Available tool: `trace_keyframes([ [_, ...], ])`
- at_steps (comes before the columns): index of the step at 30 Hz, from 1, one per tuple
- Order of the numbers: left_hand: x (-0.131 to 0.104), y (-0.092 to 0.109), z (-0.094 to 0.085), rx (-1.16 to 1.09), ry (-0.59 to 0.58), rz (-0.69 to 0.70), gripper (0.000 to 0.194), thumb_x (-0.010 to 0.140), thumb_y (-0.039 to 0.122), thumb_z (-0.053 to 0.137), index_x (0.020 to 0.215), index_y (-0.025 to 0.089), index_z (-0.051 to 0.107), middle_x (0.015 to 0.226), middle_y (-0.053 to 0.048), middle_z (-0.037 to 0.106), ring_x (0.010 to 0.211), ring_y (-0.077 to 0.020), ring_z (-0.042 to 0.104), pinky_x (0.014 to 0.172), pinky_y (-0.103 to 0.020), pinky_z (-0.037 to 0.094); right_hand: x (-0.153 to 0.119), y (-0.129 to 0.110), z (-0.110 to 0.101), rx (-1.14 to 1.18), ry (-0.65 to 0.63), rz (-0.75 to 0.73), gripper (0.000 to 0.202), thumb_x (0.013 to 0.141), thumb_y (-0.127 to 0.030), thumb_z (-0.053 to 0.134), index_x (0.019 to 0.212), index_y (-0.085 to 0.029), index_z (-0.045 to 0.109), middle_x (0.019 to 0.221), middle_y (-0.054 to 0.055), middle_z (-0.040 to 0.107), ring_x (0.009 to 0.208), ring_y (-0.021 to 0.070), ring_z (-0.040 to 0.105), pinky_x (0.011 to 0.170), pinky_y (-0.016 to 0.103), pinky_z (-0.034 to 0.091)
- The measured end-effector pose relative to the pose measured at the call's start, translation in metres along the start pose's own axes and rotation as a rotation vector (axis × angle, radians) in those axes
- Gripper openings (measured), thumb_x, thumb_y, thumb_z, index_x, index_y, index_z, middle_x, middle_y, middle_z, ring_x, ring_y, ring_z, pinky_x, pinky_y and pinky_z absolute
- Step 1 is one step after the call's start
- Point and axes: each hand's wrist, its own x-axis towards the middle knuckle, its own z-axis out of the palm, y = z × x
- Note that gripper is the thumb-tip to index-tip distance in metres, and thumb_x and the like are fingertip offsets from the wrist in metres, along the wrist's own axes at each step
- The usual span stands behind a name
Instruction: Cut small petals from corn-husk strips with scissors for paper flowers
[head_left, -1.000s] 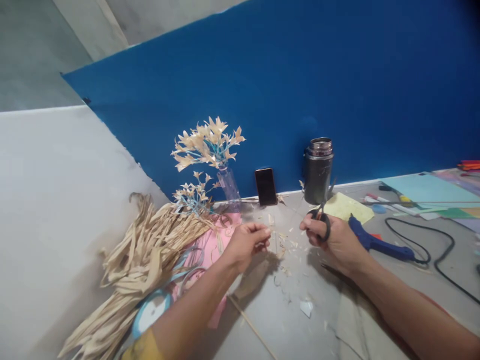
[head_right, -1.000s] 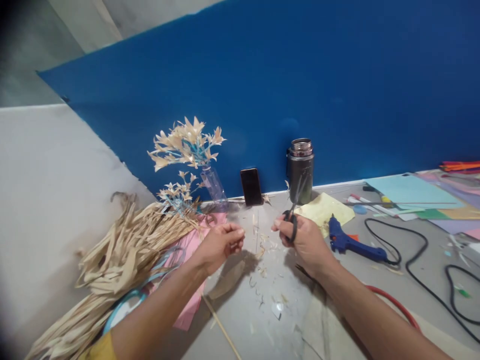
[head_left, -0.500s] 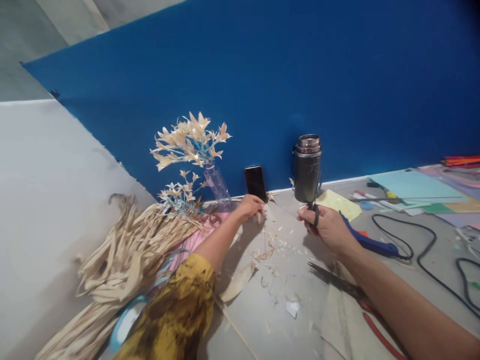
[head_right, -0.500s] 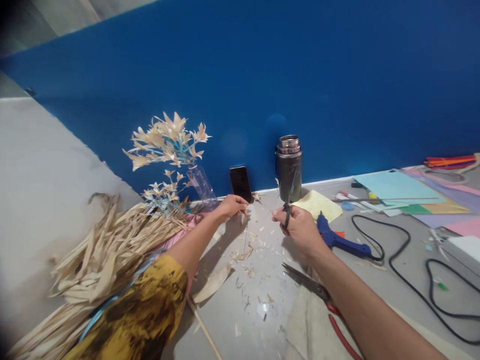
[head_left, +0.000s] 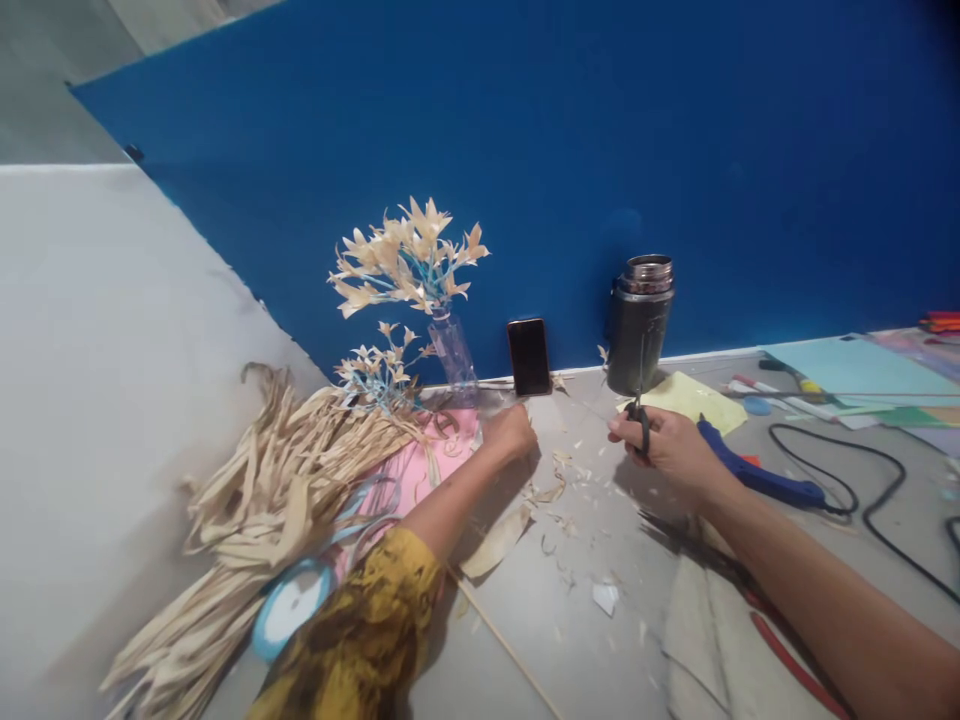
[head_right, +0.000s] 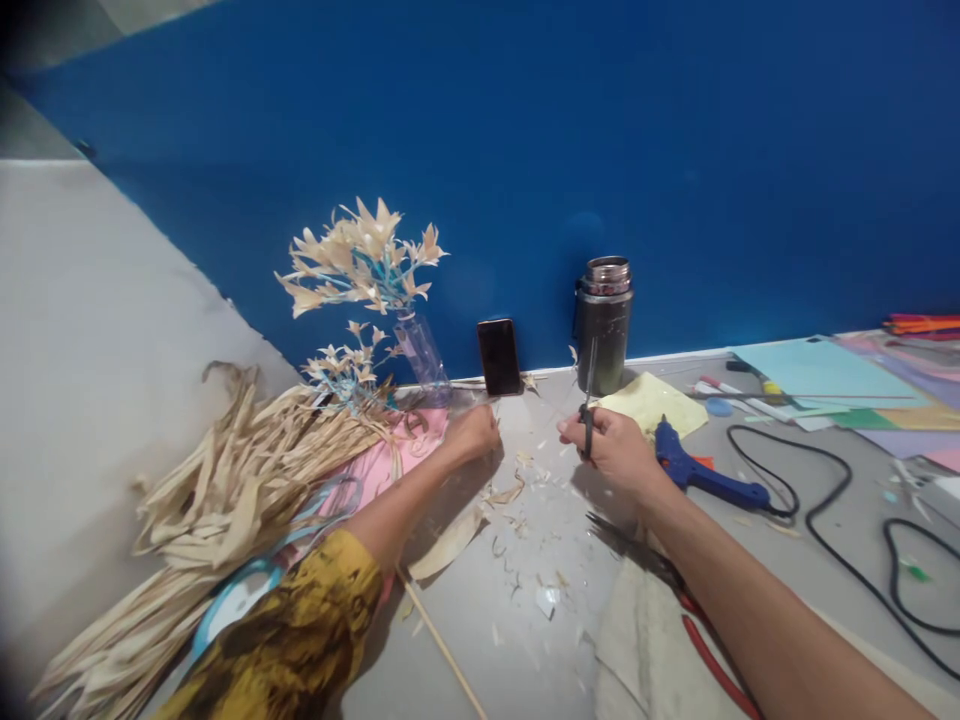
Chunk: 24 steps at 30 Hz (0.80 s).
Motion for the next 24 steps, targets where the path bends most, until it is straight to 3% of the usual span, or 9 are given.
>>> trace_keyframes([
  [9, -0.015, -0.013, -0.003, 0.087, 0.073, -0.005, 0.014, 0.080, 0.022, 0.057, 0.083, 0.016, 0.069, 0.083, -0.013, 0.072, 0.078, -0.0230, 0.066, 0.067, -0.029, 0.044, -0.003, -0.008, -0.002, -0.033, 0.002, -0.011, 0.036, 0.066, -0.052, 0.074, 0.067, -0.017, 0.066, 0.046, -0.003, 0.052, 0.045, 0.0124, 0.043, 0.047, 0.027, 0.029],
  [13, -0.023, -0.020, -0.017, 0.087, 0.091, 0.012, 0.014, 0.079, 0.019, 0.059, 0.089, 0.018, 0.069, 0.085, -0.011, 0.072, 0.080, -0.0226, 0.064, 0.070, -0.029, 0.043, -0.002, -0.009, -0.003, -0.061, -0.007, -0.006, 0.035, 0.067, -0.052, 0.073, 0.067, -0.017, 0.066, 0.047, -0.003, 0.053, 0.046, 0.0122, 0.043, 0.047, 0.027, 0.029],
  [17, -0.039, -0.029, -0.032, 0.097, 0.112, 0.060, 0.029, 0.077, 0.013, 0.059, 0.104, 0.017, 0.067, 0.095, -0.013, 0.072, 0.089, -0.0246, 0.064, 0.076, -0.031, 0.044, 0.000, -0.004, -0.003, -0.093, -0.052, 0.000, 0.031, 0.067, -0.048, 0.074, 0.067, -0.018, 0.067, 0.052, -0.001, 0.059, 0.047, 0.0126, 0.044, 0.048, 0.027, 0.030],
  [20, -0.051, -0.023, -0.031, 0.090, 0.122, 0.142, 0.026, 0.082, 0.012, 0.052, 0.101, 0.017, 0.069, 0.101, -0.013, 0.071, 0.096, -0.0247, 0.062, 0.081, -0.032, 0.043, 0.001, -0.001, -0.002, -0.107, -0.076, -0.011, 0.028, 0.066, -0.045, 0.075, 0.070, -0.018, 0.069, 0.062, 0.002, 0.066, 0.051, 0.0140, 0.049, 0.050, 0.028, 0.033],
  [24, -0.049, 0.000, -0.014, 0.043, 0.025, 0.308, 0.019, 0.082, 0.018, 0.055, 0.089, 0.021, 0.072, 0.099, -0.007, 0.072, 0.095, -0.0210, 0.062, 0.082, -0.028, 0.043, 0.002, 0.002, -0.002, -0.131, -0.076, -0.021, 0.027, 0.066, -0.044, 0.075, 0.071, -0.018, 0.070, 0.061, 0.001, 0.065, 0.052, 0.0147, 0.050, 0.051, 0.028, 0.034],
])
